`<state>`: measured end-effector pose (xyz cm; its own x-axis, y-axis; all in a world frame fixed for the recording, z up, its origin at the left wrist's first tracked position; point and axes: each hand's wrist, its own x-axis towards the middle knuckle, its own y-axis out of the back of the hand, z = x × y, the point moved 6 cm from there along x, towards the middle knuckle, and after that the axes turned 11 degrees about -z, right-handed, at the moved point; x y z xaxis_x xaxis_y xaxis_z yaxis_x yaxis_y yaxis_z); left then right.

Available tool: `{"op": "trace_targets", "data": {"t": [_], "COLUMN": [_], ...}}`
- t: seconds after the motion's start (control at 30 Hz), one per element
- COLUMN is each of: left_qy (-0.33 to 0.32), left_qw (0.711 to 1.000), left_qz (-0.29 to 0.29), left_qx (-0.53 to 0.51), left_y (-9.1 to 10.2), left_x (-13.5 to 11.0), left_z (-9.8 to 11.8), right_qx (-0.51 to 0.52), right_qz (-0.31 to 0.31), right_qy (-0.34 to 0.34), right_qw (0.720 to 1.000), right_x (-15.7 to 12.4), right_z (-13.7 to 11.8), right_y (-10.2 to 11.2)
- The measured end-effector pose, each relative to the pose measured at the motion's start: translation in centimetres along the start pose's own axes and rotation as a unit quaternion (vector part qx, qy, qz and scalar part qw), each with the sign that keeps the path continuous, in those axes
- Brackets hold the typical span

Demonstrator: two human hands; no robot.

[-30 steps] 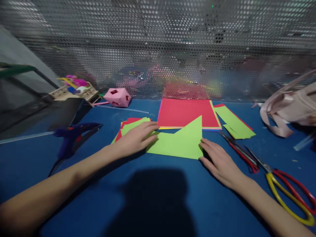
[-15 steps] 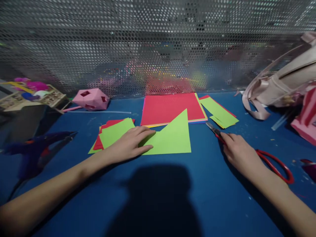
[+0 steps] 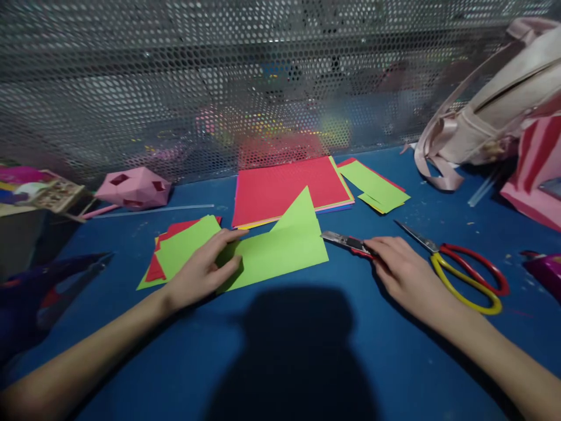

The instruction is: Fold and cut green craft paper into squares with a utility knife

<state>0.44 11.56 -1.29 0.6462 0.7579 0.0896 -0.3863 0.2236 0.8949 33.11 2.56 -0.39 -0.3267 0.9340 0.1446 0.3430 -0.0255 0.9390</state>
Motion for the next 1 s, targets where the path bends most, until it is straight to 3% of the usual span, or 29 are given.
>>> {"op": "trace_targets", "data": {"t": [0.17, 0.4, 0.53, 0.63, 0.87, 1.0], "left_qy": [-0.022, -0.004, -0.008, -0.055, -0.212, -0.245], "left_qw": [1.000, 1.000, 0.992, 0.980, 0.959, 0.947], "left_qz": [0.014, 0.011, 0.051, 0.065, -0.114, -0.160], "left_qx": [0.008, 0.016, 0.111, 0.180, 0.148, 0.130], "left_y": [0.1, -0.1, 0.1, 0.3, -1.9, -3.6], "left_x": [-0.4, -0.5, -0.4, -0.4, 0.8, 1.9], "left_z": [0.2, 0.0, 0.5, 1.8, 5.2, 5.6], "right_qx": [0.012, 0.025, 0.039, 0.044, 0.047, 0.047], "right_qz": [0.018, -0.037, -0.057, -0.082, -0.088, -0.082], "right_qy": [-0.008, 0.052, 0.058, 0.060, 0.061, 0.075], "right_qw": [1.000, 0.998, 0.996, 0.994, 0.993, 0.993], "right_x": [0.1, 0.4, 0.2, 0.0, 0.1, 0.2], "right_z": [0.5, -0.4, 0.2, 0.4, -0.1, -0.4], "right_y": [0.0, -0.5, -0.5, -0.6, -0.3, -0.4]}}
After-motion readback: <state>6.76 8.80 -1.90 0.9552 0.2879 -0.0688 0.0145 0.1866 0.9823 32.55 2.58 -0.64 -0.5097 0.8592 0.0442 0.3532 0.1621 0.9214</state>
